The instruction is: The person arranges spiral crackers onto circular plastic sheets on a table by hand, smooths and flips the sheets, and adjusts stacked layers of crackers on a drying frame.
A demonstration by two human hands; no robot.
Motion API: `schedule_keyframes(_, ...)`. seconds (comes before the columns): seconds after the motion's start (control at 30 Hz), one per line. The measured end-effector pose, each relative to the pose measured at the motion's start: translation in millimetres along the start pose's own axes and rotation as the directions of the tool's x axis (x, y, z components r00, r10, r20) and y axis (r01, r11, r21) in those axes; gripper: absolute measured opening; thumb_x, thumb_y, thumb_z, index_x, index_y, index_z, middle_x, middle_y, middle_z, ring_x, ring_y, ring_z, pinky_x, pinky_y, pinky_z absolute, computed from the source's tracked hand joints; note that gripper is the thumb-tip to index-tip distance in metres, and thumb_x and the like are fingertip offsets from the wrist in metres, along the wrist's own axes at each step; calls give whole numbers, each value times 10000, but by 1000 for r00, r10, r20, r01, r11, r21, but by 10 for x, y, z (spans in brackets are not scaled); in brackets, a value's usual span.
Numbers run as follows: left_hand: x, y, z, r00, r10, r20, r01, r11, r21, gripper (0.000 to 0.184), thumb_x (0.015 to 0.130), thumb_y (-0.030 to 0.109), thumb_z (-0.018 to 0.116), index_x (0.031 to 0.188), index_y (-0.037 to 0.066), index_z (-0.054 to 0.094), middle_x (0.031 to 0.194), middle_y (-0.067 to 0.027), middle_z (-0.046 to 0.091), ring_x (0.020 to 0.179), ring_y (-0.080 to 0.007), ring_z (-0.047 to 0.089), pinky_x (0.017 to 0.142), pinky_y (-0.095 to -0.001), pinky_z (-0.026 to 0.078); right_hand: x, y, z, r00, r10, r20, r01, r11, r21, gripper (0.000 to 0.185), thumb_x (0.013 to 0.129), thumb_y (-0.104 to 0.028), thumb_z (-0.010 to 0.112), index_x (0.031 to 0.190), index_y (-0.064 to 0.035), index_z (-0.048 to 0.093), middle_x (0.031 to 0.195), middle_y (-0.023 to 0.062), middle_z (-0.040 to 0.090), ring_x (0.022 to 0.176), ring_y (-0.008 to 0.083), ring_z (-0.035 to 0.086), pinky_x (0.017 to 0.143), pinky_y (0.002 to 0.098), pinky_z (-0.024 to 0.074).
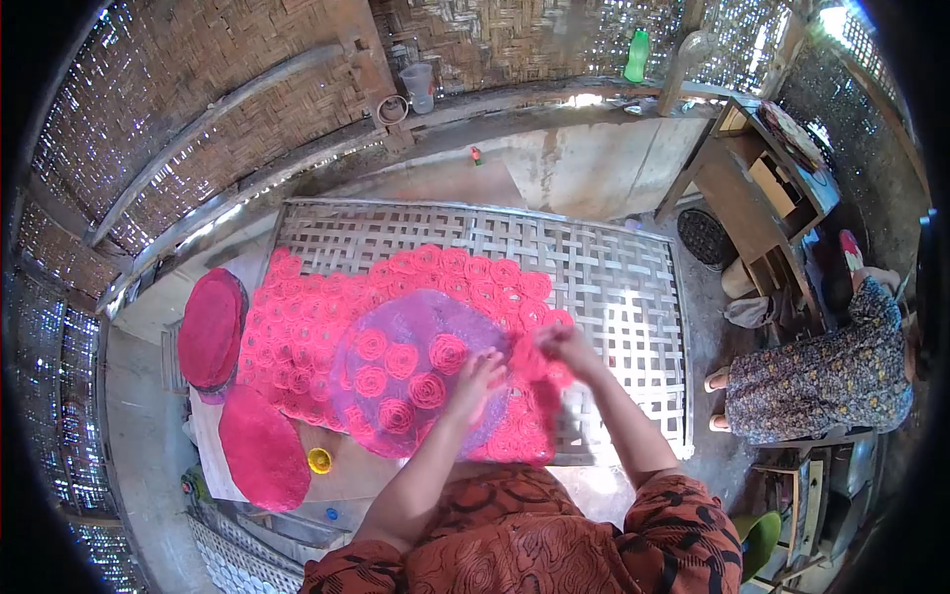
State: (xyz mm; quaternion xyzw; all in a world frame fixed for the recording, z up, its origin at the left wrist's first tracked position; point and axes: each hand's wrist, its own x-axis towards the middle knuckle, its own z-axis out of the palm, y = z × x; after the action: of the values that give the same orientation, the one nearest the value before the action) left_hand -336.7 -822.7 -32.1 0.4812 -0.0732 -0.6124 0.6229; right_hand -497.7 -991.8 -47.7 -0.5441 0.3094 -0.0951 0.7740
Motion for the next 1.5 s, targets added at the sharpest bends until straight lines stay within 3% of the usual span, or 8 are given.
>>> schedule_keyframes(0.33,-541,357,-691,944,225,-243,-177,963,205,371,966,251,468,1294,85,415,1309,-102,474,1134,-225,510,933,-387,437,985,187,-1017,818,-194,-541,208,978,-36,219,886,-125,581,1073,-25,637,884,55,663,720,100,601,594,244,499)
schedule_keyframes(0.53,-769,431,-1300,853,324,-409,-235,938,254,303,957,203,484,1233,79,479,1234,-74,528,1059,-197,553,884,-345,464,934,116,-645,771,-425,-474,-233,504,-832,238,812,-62,530,1014,-14,647,1129,240,589,1009,398,583,861,432,473)
schedule_keyframes(0.8,-575,158,-1135,825,513,237,-210,-111,971,354,684,85,738,984,13,565,1041,-136,550,978,-298,549,835,-367,461,746,55,1320,854,-389,347,455,234,-859,362,687,-289,723,997,-121,640,1145,104,559,996,317,546,853,449,436)
schedule_keyframes(1.13,-419,25,-1296,830,453,327,-120,-427,896,268,713,105,691,938,26,569,999,-122,532,969,-320,521,834,-423,446,832,163,1509,662,-339,668,539,-404,-739,245,772,-264,617,958,-104,612,927,55,577,932,284,525,800,391,420)
schedule_keyframes(1.2,-422,72,-1337,804,433,407,-194,-457,868,266,769,194,621,971,30,565,960,-126,561,902,-302,554,765,-412,463,943,237,1425,745,-450,492,528,-54,-848,211,797,-232,577,959,-98,598,891,53,579,873,267,534,783,379,430)
schedule_keyframes(1.3,-406,332,-1367,874,480,-73,-106,334,936,270,828,233,572,970,3,562,992,-133,576,935,-276,562,790,-389,462,1086,239,1099,946,-325,8,301,866,-400,157,845,-191,514,934,-84,588,828,33,574,784,217,549,734,349,449)
schedule_keyframes(1.4,-74,368,-2329,795,582,-170,-176,489,854,330,888,262,507,1087,-1,513,1047,-152,569,947,-238,564,820,-372,461,906,185,553,993,-49,-109,100,842,531,126,877,-183,519,930,-80,568,810,8,547,758,146,533,692,313,458)
schedule_keyframes(1.5,-302,858,-2262,828,324,-459,-305,945,117,382,919,271,467,1221,40,423,1111,-139,561,976,-229,572,838,-410,465,178,-102,264,968,-188,-167,236,909,344,244,828,-149,595,1055,-79,537,857,37,584,828,163,560,707,330,470)
